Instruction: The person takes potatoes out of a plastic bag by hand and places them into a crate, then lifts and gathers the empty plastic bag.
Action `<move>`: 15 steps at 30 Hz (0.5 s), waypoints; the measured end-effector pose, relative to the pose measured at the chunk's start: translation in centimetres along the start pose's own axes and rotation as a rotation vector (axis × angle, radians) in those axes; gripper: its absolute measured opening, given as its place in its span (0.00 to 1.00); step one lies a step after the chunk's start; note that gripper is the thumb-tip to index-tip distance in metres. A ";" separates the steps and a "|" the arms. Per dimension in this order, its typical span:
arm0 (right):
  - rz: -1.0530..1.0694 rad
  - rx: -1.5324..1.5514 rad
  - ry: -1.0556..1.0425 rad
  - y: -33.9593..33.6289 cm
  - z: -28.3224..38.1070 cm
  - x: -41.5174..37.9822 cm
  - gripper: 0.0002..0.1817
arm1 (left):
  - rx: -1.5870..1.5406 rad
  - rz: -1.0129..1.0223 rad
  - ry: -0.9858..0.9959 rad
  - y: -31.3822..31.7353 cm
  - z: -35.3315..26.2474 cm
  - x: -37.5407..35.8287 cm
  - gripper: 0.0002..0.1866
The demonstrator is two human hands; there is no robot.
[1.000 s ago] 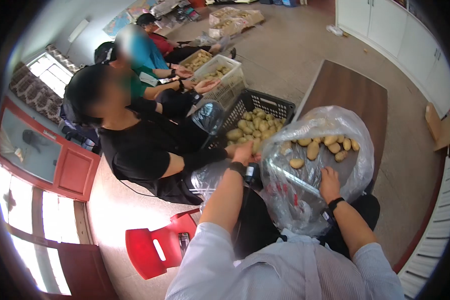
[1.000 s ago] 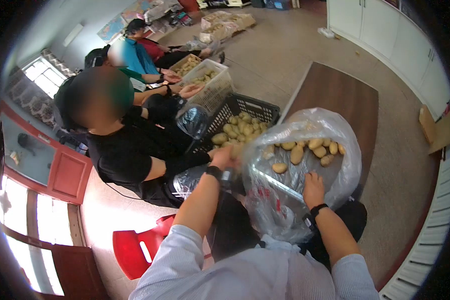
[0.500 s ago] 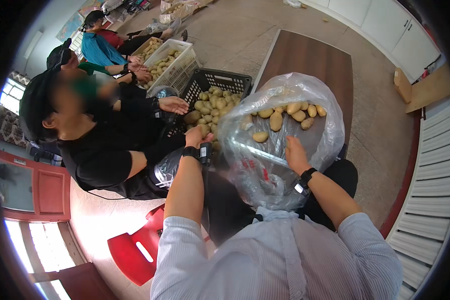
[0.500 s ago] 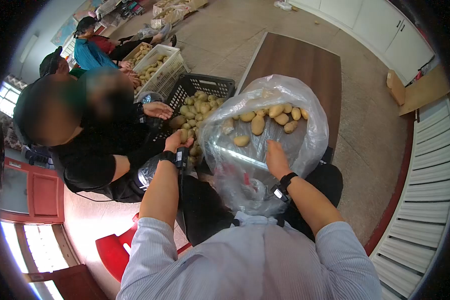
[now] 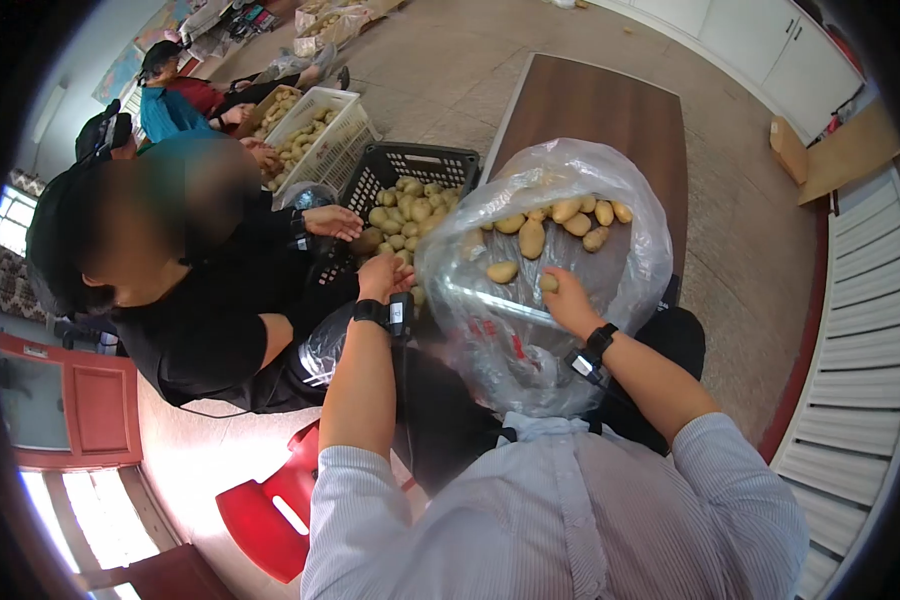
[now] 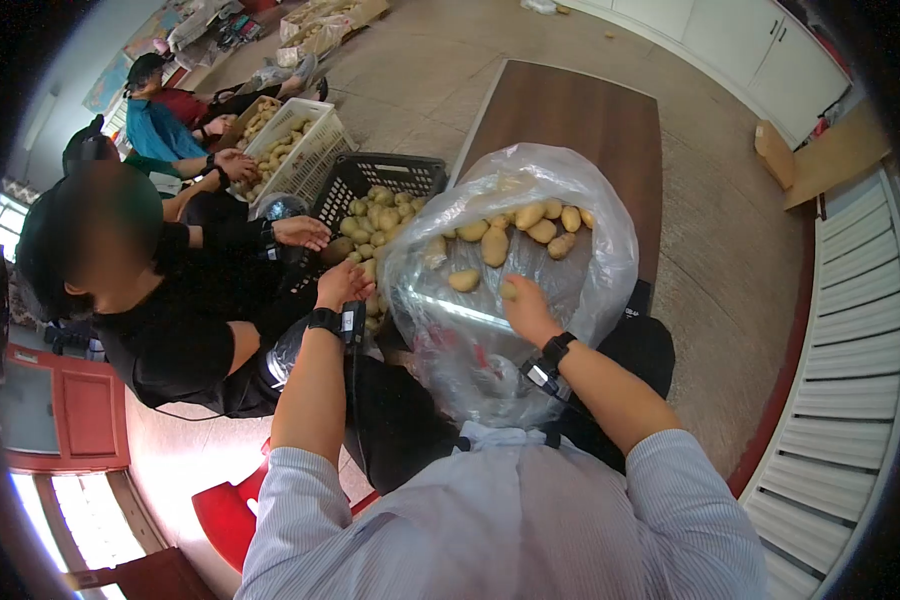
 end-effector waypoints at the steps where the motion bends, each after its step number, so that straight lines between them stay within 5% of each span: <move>1: 0.025 0.032 0.023 0.4 0.5 0.4 0.19 | 0.003 0.007 -0.006 0.8 -0.1 -0.4 0.13; 4: 0.116 0.324 0.079 2.0 2.1 1.9 0.19 | -0.027 0.161 -0.080 3.9 0.0 -2.0 0.14; 8: 0.277 0.501 0.229 2.4 8.0 3.0 0.18 | 0.322 0.258 -0.179 7.7 0.7 -4.3 0.19; 15: 0.235 0.413 -0.169 4.6 13.8 4.5 0.16 | 0.282 0.448 -0.279 10.2 0.6 -6.6 0.17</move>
Point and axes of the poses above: each hand's wrist, its own x-axis towards the middle knuckle, its own y-axis out of the palm, z = x × y, the point moved 3 cm from there along x, towards the middle knuckle, and after that the axes turned 2 degrees about -x, right-handed, at the moved point
